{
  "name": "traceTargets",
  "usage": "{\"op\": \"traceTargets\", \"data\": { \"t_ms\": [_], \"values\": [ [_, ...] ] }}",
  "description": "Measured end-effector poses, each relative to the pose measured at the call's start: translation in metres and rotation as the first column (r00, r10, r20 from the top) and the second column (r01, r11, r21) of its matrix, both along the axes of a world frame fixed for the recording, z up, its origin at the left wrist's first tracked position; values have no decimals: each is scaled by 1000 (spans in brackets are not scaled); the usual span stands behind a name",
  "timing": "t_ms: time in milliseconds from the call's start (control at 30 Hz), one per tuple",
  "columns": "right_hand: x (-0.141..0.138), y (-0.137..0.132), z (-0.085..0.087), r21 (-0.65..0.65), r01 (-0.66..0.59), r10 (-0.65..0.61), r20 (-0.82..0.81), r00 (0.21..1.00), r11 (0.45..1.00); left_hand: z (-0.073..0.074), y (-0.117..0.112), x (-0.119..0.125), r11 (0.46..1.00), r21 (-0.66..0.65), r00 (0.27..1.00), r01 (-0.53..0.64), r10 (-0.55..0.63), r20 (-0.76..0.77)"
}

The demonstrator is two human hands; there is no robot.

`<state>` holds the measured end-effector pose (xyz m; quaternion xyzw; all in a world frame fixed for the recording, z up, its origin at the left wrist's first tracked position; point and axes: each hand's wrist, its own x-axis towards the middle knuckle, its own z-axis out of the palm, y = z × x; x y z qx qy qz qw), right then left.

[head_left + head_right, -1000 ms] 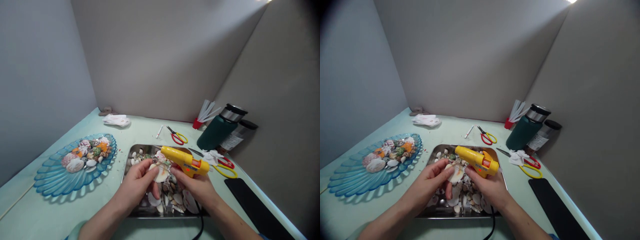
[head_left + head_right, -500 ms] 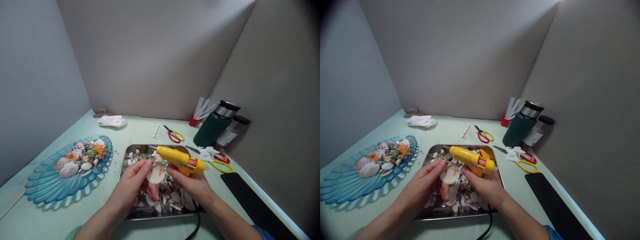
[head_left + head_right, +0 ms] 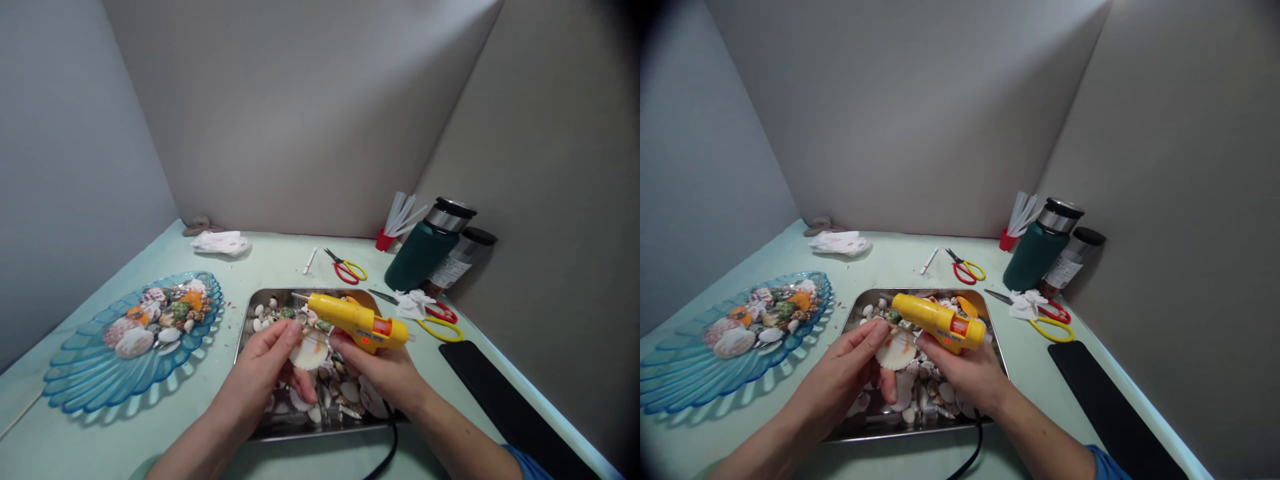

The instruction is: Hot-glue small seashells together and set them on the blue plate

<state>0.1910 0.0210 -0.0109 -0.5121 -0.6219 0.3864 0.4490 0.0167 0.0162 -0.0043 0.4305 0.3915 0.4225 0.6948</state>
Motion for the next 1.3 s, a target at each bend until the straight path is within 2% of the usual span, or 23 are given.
{"op": "traceTargets", "data": {
  "t_ms": [500,867,1167,1300],
  "values": [
    [1,1,0,-32,-55,54,-24,998,998,-1,2,0,1000,18,1000,2,-3,4],
    [4,2,-6,-4,-31,31,10,999,1000,-2,1,0,1000,6,1000,3,-3,19],
    [0,5,0,2,8,-7,-113,994,1000,1,0,1,999,-38,999,-16,18,44],
    [3,7,-5,24,1,2,-133,991,1000,2,1,-1,996,-21,994,-91,92,62]
  ]
}}
